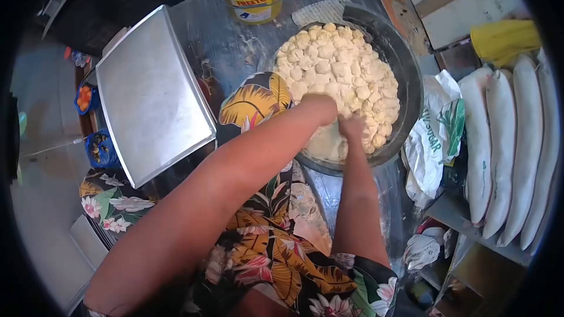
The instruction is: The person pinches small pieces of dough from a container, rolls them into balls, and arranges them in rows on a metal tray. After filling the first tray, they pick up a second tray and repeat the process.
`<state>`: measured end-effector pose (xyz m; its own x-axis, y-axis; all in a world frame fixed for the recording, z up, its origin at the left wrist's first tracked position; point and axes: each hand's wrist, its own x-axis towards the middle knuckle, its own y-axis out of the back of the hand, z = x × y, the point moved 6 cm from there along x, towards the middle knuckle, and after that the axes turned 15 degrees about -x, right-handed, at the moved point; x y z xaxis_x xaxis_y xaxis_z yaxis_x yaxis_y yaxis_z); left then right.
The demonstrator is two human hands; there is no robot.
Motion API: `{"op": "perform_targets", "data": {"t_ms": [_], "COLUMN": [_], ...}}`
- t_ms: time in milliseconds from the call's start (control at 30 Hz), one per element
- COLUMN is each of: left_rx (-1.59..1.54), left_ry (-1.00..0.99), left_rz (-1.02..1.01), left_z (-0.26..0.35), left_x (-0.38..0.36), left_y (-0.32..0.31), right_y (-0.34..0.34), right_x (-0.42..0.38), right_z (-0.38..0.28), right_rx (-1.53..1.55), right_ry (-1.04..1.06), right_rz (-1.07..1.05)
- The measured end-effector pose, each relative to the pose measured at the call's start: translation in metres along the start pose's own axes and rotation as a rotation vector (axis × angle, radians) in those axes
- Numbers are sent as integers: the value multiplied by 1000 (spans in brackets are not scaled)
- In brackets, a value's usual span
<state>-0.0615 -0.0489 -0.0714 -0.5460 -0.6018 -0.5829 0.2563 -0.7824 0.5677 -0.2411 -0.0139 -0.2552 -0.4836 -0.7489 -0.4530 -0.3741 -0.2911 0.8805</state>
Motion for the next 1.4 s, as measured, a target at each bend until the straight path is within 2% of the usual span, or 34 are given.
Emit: {"op": "perform_targets", "data": {"t_ms": [33, 67, 133, 167, 233, 267, 300, 367, 400, 533, 600, 633, 700, 733, 767, 833, 933, 967, 1033, 1100, 1133, 1167, 1200, 1267, 1300, 1367, 1400], "left_rx": [-61, -46, -27, -26, -47, -74, -78, -138, -125, -136, -115, -119, -134, -135, -149, -165, -176, -186, -195, -207, -250, -239, -228, -207, -156, -109, -55], "left_ry": [-24, 13, 62, 109, 108, 107, 105, 134, 120, 131, 111, 113, 90, 91, 92, 89, 68, 67, 54, 50, 48, 40, 31, 19, -4, -28, -39], "left_rz": [208, 239, 215, 208, 216, 231, 228, 273, 303, 258, 183, 187, 217, 221, 217, 212, 217, 221, 211, 275, 354, 351, 351, 346, 285, 227, 196], "left_z": [3, -1, -4, -7, -13, -14, -13, -14, -13, -23, -24, -23, -23, -23, -23, -21, -20, -21, -19, -15, -19, -19, -21, -24, -23, -23, -24], "left_x": [6, 10, 5, 3, 7, 10, 13, 12, 8, 16, 10, 7, 2, 0, 0, 1, 6, 7, 8, 5, 12, 13, 12, 8, 5, 3, 5], "left_y": [13, 16, 21, 24, 30, 34, 37, 44, 47, 46, 48, 51, 56, 58, 59, 58, 57, 59, 58, 65, 63, 63, 64, 69, 70, 70, 67], "right_y": [5, -22, -59, -60, -53, -2, 0, 5, -10, -11, -12, -11, -7, -14, -10, -9, 44, 46, 38, 23, 3, -14, -24, -34, -27, -7, 7], "right_x": [-13, -16, -18, -16, -11, -48, -44, -35, -30, -36, -37, -38, -28, -14, -12, -2, -25, -26, -34, -54, -65, -72, -70, -80, -83, -60, -56], "right_z": [-10, -15, -39, -42, -58, -72, -68, -80, -85, -95, -92, -86, -64, -50, -49, -29, -44, -48, -76, -102, -118, -127, -122, -122, -114, -65, -52], "right_rx": [-203, -192, -240, -233, -250, -195, -200, -244, -370, -357, -240, -243, 117, 311, 313, 1017, 1157, 1155, 215, 186, 82, -19, -10, -73, -70, 207, 86], "right_ry": [-127, -139, 181, 173, 333, 225, 223, 525, 580, 574, 642, 648, 553, 429, 431, 159, 263, 256, 491, 702, 734, 767, 760, 1020, 1016, 477, 406], "right_rz": [110, 97, 488, 483, 252, 307, 306, 343, 367, 507, 237, 237, 271, 192, 193, 105, 32, 36, -32, 275, 202, 128, 135, 301, 303, 60, 92]}}
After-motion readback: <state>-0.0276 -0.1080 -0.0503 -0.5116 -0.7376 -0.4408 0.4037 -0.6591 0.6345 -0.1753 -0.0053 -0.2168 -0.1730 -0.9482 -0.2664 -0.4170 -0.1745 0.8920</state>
